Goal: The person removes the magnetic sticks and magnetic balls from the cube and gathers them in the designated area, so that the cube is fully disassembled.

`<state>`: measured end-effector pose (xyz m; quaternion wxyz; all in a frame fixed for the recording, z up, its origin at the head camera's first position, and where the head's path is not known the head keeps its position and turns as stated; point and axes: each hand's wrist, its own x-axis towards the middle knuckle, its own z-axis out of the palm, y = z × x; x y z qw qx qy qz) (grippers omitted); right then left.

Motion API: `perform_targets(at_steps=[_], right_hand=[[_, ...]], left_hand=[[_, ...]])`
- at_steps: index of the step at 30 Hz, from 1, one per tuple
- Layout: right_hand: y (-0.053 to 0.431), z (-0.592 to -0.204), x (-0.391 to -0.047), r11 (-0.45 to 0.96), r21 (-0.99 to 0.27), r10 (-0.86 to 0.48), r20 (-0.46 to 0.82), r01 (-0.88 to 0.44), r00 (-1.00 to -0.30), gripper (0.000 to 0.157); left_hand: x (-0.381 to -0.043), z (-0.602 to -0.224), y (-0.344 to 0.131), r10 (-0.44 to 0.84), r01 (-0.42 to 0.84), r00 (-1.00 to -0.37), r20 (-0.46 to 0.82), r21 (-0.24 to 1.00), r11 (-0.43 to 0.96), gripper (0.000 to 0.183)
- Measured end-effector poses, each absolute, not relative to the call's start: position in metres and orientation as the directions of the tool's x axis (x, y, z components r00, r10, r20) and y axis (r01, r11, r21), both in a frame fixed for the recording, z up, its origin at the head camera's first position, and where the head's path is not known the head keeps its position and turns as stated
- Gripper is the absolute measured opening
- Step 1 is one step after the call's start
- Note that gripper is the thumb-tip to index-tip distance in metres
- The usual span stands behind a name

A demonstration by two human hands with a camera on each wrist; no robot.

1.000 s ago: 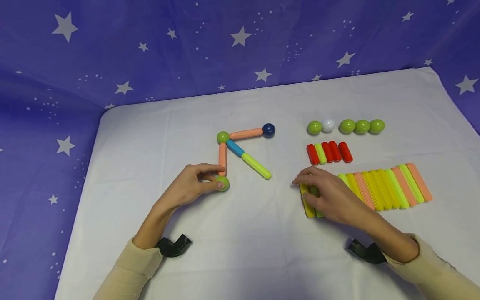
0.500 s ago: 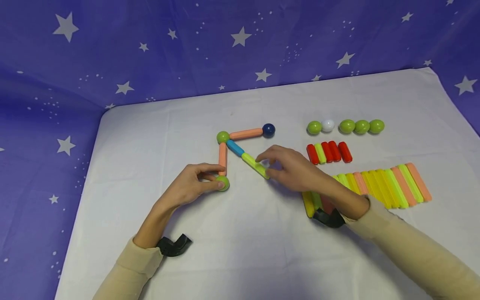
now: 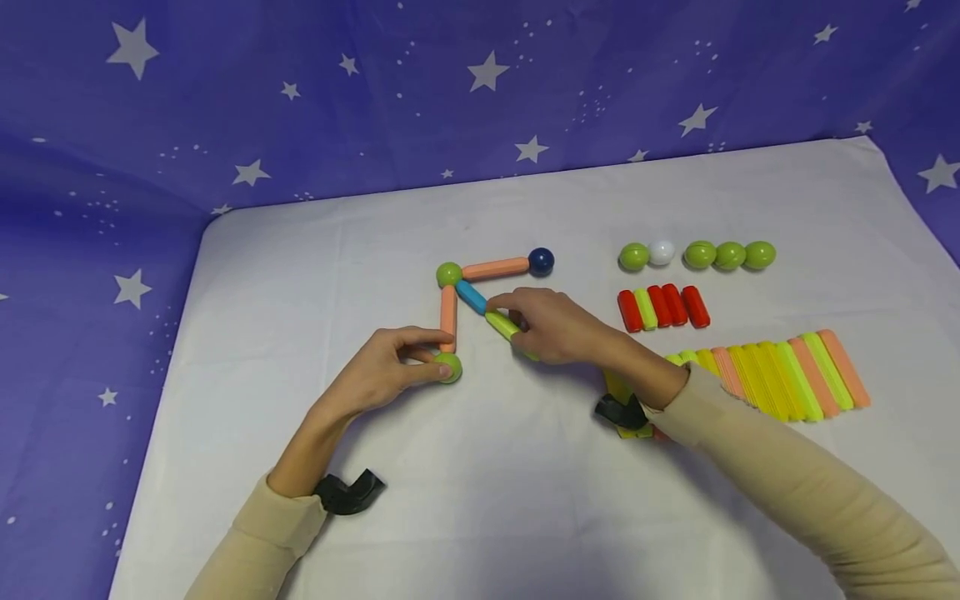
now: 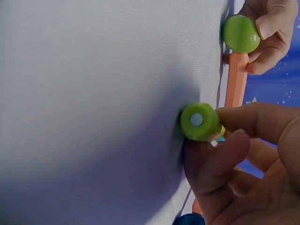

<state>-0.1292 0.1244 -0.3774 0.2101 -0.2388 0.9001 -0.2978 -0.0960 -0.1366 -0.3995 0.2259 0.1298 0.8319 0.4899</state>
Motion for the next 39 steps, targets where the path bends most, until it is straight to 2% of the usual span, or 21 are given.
perform_targets(at_steps=[8,18,30,39], right_hand=[[0.122,-0.375,-0.128,0.732,-0.623,-0.557,-0.314,-0.275,-0.769,0.053],[0.143,-0.37,-0.11,0.783,-0.587,-0.505,-0.406,-0.207,-0.762,0.049],[0.186,-0.368,-0.065,0.768,-0.623,-0.388,-0.271,-0.146,-0.881,0.049],[0.201,-0.373,-0.045,0.756,-0.636,-0.326,-0.159,-0.157,-0.932,0.046]], left_hand=[[-0.095,-0.399,-0.136,0.434,-0.01,-0.866,-0.247,0.877,0.48,0.045],[-0.095,-0.4,-0.135,0.43,-0.006,-0.868,-0.249,0.871,0.492,0.047],[-0.094,-0.398,-0.135,0.427,-0.003,-0.869,-0.25,0.866,0.5,0.045],[-0.094,-0.398,-0.136,0.422,0.006,-0.873,-0.245,0.86,0.511,0.045]])
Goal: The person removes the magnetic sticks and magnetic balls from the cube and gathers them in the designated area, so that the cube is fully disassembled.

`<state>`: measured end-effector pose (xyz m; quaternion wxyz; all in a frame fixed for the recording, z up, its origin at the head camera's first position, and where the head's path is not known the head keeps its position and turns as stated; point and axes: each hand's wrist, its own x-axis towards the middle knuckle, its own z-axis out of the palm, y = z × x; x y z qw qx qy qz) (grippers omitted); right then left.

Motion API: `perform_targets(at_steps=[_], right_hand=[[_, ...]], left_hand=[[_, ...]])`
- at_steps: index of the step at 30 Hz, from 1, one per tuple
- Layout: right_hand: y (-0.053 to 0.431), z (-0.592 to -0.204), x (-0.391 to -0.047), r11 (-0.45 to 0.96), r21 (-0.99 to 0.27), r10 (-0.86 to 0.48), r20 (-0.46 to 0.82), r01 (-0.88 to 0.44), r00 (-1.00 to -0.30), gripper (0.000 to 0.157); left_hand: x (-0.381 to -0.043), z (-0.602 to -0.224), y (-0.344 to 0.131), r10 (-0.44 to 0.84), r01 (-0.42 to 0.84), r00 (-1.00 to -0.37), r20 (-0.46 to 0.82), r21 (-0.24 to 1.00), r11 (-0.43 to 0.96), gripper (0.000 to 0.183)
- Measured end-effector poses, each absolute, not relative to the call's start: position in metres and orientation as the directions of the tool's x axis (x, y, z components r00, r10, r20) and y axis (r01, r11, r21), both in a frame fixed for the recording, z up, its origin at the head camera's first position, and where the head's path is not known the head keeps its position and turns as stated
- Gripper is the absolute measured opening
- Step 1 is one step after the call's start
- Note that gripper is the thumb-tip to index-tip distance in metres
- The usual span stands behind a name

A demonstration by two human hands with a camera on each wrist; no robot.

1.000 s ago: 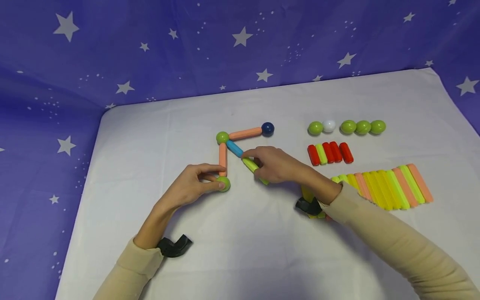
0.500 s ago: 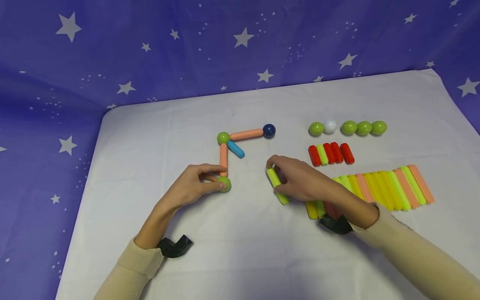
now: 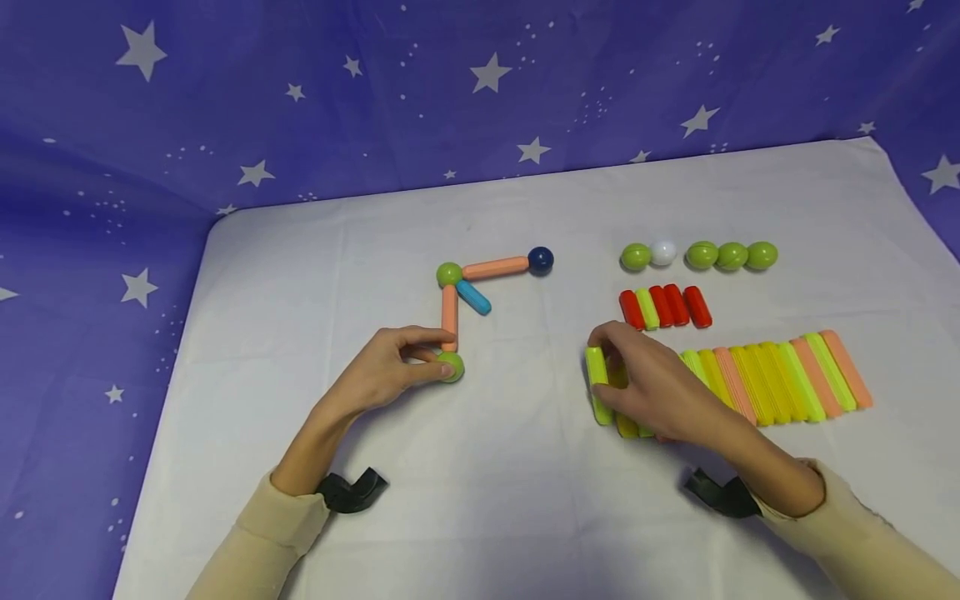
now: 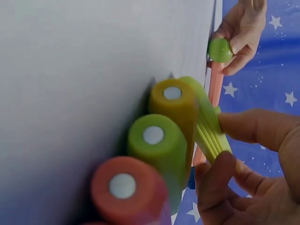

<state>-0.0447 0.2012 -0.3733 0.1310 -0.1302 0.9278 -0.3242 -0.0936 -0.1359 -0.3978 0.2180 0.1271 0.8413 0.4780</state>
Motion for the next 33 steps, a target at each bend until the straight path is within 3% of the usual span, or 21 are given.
perform_targets(at_steps=[13,19,27,33], right_hand=[[0.202,-0.381,-0.042,0.77,-0.597,-0.35,-0.102,-0.224,-0.931,0.047],[0.193,-0.374,-0.05,0.736,-0.618,-0.397,-0.064,-0.276,-0.916,0.036],[0.138,-0.362,-0.108,0.582,-0.737,-0.504,0.004,-0.343,-0.864,0.026],[0.1,-0.374,-0.146,0.637,-0.689,-0.533,-0.068,-0.346,-0.844,0.031]], left_hand=[[-0.094,-0.398,-0.138,0.429,0.013,-0.873,-0.232,0.869,0.495,0.046],[-0.095,-0.398,-0.138,0.424,0.011,-0.875,-0.236,0.864,0.503,0.045],[-0.095,-0.398,-0.138,0.421,0.006,-0.876,-0.233,0.87,0.494,0.045],[-0.095,-0.4,-0.137,0.426,-0.011,-0.872,-0.241,0.88,0.475,0.045]])
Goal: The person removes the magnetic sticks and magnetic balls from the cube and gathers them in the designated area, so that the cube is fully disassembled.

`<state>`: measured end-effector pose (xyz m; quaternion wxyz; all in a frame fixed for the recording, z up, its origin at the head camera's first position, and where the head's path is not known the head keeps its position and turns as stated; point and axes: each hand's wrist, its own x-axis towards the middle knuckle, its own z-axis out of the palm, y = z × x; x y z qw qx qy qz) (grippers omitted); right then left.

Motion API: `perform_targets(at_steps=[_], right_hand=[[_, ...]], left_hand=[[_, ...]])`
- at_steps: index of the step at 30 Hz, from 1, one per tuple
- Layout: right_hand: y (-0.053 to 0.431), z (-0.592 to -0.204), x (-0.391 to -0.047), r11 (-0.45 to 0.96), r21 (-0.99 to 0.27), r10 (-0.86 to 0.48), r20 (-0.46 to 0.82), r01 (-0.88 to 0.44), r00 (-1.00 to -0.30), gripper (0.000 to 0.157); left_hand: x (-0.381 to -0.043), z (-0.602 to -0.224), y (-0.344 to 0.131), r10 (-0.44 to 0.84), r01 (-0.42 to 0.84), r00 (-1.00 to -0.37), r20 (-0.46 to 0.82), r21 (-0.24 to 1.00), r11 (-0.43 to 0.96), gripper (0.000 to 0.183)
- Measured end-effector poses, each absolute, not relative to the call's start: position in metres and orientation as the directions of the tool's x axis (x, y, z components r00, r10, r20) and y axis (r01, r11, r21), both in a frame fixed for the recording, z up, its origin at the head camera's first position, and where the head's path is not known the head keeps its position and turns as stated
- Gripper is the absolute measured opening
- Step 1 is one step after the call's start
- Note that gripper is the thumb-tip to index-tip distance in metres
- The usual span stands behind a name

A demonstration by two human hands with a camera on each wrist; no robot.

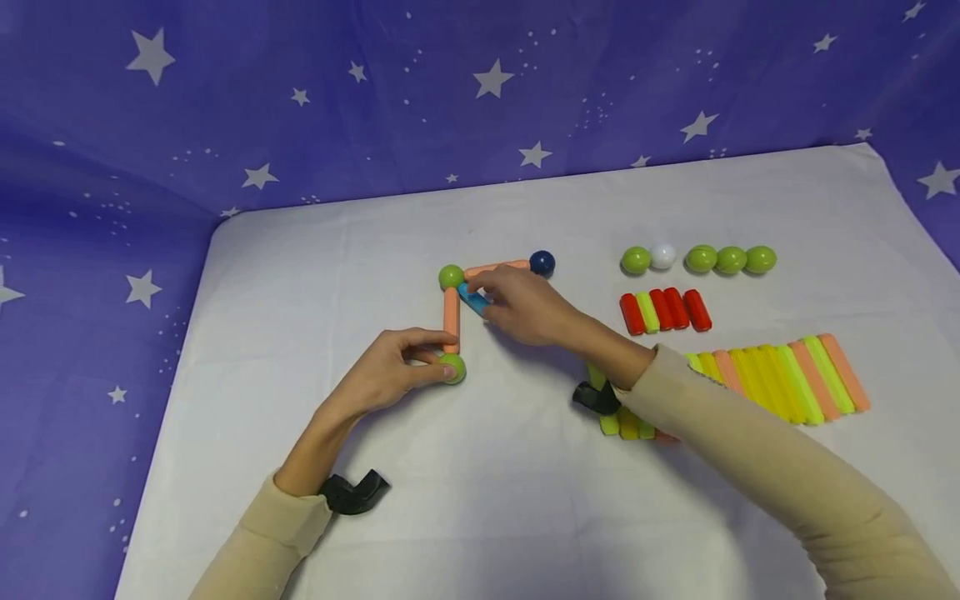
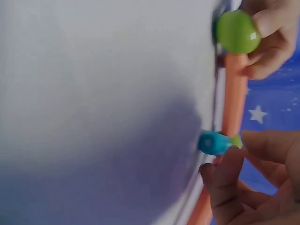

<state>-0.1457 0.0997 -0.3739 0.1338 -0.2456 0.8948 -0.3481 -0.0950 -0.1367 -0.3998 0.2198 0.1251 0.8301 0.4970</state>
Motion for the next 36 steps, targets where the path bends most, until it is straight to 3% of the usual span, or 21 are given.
perform_targets(at_steps=[15,22,28,36], right_hand=[[0.078,-0.382,-0.156,0.701,-0.625,-0.508,-0.1,-0.343,-0.856,0.046],[0.085,-0.378,-0.154,0.724,-0.591,-0.561,-0.204,-0.357,-0.802,0.046],[0.11,-0.368,-0.143,0.737,-0.61,-0.527,-0.248,-0.292,-0.813,0.039],[0.174,-0.354,-0.127,0.706,-0.687,-0.435,-0.231,-0.17,-0.87,0.043]], left_hand=[[-0.095,-0.4,-0.137,0.426,-0.01,-0.872,-0.24,0.879,0.476,0.045],[-0.094,-0.4,-0.135,0.418,-0.007,-0.876,-0.241,0.873,0.487,0.046],[-0.094,-0.4,-0.135,0.411,-0.007,-0.878,-0.244,0.867,0.498,0.046],[-0.094,-0.4,-0.135,0.408,-0.012,-0.88,-0.243,0.87,0.494,0.046]])
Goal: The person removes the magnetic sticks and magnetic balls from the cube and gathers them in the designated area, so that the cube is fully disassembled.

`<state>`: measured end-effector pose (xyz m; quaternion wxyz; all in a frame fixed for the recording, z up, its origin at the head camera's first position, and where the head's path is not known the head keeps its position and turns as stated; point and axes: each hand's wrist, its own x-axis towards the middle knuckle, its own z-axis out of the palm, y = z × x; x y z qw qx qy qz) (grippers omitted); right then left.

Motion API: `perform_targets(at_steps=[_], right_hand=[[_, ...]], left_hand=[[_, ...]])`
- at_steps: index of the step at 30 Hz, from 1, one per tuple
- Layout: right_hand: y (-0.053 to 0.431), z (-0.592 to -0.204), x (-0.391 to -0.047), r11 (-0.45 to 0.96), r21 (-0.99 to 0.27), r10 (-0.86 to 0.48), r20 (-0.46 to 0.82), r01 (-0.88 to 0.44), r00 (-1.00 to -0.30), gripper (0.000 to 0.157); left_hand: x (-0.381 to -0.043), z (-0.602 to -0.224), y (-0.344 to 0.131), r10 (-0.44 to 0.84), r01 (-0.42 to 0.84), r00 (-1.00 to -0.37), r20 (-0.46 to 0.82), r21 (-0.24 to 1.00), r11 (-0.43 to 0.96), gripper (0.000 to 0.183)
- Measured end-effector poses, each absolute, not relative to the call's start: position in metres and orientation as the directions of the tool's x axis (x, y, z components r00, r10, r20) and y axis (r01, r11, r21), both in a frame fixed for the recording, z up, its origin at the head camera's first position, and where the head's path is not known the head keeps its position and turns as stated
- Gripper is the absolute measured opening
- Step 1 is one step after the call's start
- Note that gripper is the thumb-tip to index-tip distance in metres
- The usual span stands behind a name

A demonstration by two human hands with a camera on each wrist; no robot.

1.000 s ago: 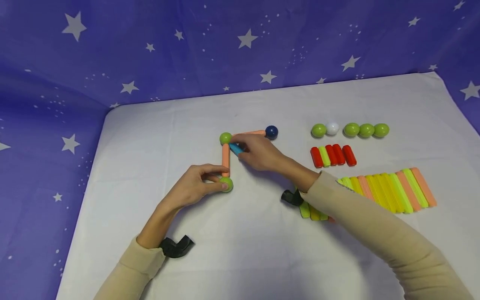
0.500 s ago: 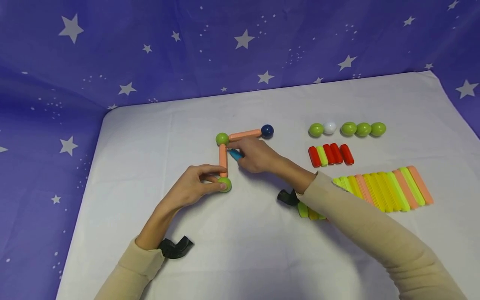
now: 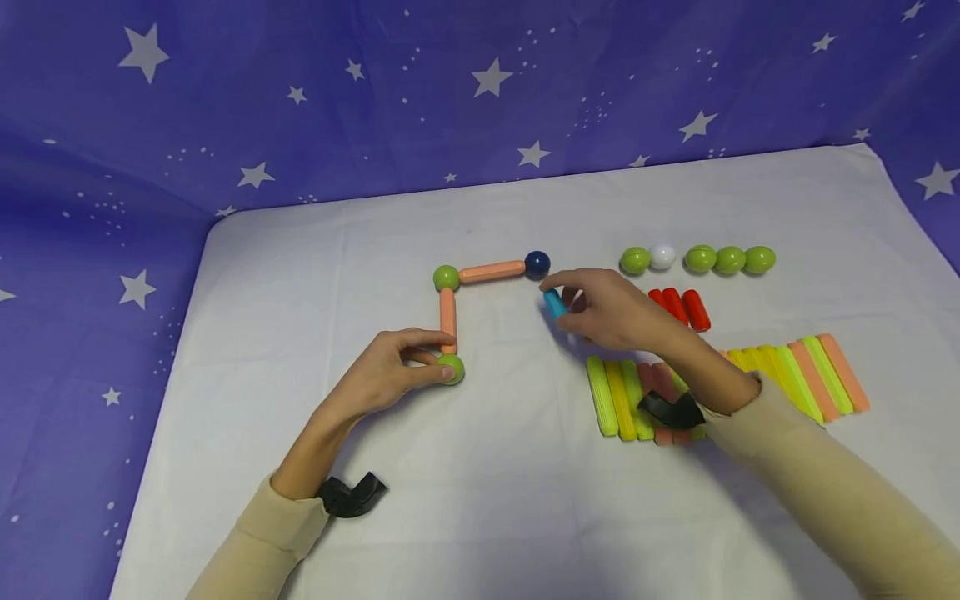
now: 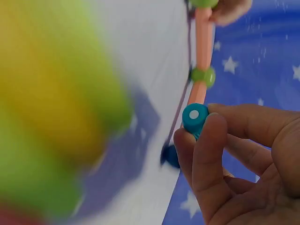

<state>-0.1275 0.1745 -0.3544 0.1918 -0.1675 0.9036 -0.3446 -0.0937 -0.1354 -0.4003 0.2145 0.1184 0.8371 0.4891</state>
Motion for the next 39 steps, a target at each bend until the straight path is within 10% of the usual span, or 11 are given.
perform_targets(at_steps=[39], right_hand=[[0.215,-0.367,-0.12,0.879,-0.434,-0.306,-0.197,-0.197,-0.931,0.036]], left_hand=[[-0.093,-0.4,-0.135,0.41,-0.02,-0.879,-0.242,0.879,0.476,0.046]])
